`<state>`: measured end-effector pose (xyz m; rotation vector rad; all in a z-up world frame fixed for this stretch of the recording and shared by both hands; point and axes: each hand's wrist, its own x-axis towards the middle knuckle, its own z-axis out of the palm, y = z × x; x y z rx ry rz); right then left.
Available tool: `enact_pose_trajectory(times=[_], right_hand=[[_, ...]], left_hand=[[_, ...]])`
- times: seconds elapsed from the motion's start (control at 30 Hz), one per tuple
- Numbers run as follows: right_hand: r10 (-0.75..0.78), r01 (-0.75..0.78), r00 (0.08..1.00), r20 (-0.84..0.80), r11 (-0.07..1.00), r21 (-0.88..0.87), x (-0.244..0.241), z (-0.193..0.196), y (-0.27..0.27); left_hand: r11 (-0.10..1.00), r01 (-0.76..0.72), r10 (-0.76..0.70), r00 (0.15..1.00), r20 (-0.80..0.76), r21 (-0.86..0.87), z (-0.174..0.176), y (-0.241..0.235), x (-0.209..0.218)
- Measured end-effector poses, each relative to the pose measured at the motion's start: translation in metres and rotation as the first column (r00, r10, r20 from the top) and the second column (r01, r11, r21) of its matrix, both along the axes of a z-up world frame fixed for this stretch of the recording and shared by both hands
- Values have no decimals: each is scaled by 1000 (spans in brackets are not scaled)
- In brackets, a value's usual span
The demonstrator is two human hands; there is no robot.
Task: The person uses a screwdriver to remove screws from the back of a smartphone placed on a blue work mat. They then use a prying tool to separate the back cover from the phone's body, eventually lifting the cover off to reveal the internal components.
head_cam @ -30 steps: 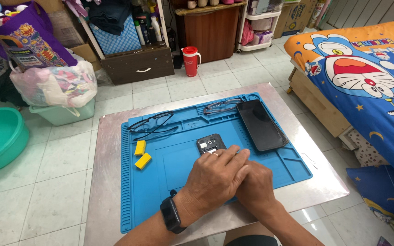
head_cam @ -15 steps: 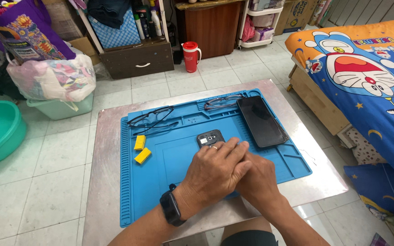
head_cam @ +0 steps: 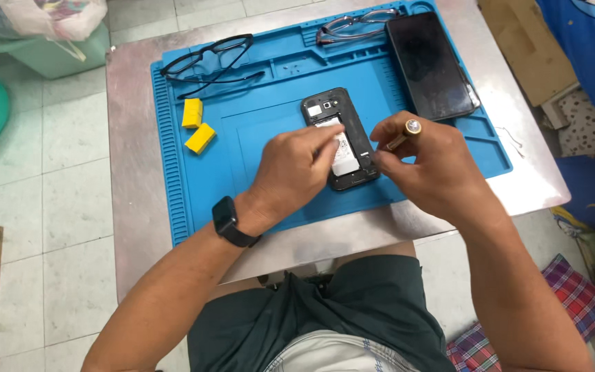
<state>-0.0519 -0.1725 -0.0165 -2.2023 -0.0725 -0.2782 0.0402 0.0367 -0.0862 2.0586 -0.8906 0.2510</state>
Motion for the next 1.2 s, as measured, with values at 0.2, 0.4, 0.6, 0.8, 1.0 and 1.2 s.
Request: enact_pose_trajectory(times=[0.2,0.4,0.6,0.8,1.0,1.2], right_hand=[[9,-7,1000,-19,995,101,-2,1,11],[-29,87,952,306,981,-176,9,-23,3],[-76,119,969,233,977,-178,6,-25,0],[-52,51,999,4,979,-198,3,-13,5],[-172,309,919,355,873,-376,8,-45,-1],[-197,255,960,198,910,-328,14,-40,14]], left_hand=[[991,64,-60,998,-36,120,-1,-3,-12],[979,150,-152,988,5,140,16,-3,-17],[955,136,-170,979,114,262,38,-7,-30],[989,137,-142,987,81,60,3,-35,-23],[985,170,-170,985,-18,-9,23,-36,-26],[996,68,-70,997,39,60,6,-40,-23]])
